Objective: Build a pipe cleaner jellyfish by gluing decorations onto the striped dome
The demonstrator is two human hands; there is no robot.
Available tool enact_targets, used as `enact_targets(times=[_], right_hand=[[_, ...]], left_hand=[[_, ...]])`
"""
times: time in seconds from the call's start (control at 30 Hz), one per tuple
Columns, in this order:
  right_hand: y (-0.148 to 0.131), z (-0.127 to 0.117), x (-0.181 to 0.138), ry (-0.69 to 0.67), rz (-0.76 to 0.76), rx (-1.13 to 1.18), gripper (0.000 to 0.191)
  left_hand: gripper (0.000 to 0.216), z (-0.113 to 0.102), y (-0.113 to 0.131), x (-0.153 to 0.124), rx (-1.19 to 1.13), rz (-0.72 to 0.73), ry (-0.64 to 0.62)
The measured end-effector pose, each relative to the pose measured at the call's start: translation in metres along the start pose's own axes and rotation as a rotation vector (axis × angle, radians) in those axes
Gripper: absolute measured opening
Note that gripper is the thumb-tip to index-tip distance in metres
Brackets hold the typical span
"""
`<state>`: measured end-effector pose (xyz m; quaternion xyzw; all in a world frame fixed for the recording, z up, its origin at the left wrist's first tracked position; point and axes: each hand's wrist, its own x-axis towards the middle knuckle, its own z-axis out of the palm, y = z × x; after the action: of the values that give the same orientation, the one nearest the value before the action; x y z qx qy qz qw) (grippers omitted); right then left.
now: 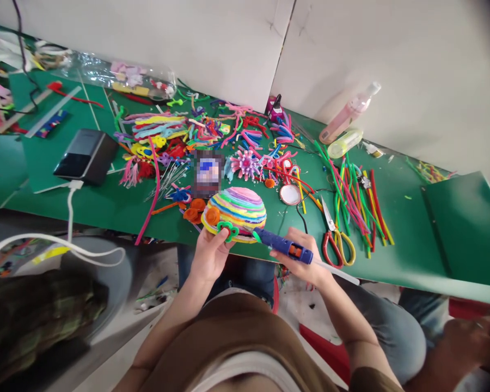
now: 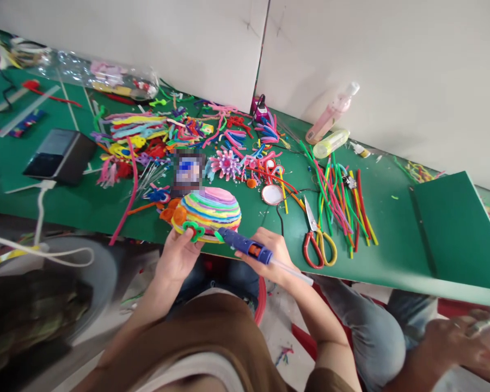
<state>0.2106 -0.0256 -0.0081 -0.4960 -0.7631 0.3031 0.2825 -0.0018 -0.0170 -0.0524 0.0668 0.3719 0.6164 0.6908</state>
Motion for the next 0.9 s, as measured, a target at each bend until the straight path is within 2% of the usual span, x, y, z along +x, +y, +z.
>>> enact_targets(times=[0.1, 0.23, 0.4, 0.53, 0.73, 0.9], right_hand=[[0.0, -0.004, -0.002, -0.046, -0.014, -0.008, 0.028], [0.0, -0.006, -0.001, 0.001, 0.022, -0.028, 0.031], [-0.001, -0.007, -0.001, -0.056, -0.003, -0.016, 0.033], [0.001, -0.009, -0.001, -0.027, 0.017, -0.028, 0.035], [0.001, -0.008, 0.0, -0.059, -0.017, -0.046, 0.029], [-0.014, -0.032, -0.002, -0.186, -0.032, -0.246, 0.013]], left_hand=[[0.038, 0.0, -0.001, 0.0, -0.006, 0.004, 0.008], [0.04, 0.0, -0.001, 0.0, -0.004, -0.008, -0.006], [0.037, -0.002, -0.003, 0.0, 0.014, 0.011, -0.009], [0.04, -0.002, -0.004, 0.0, 0.011, 0.023, -0.01], [0.04, 0.001, -0.002, 0.001, 0.005, 0.04, 0.01], [0.042, 0.004, -0.003, 0.0, 0.017, 0.04, 0.017]])
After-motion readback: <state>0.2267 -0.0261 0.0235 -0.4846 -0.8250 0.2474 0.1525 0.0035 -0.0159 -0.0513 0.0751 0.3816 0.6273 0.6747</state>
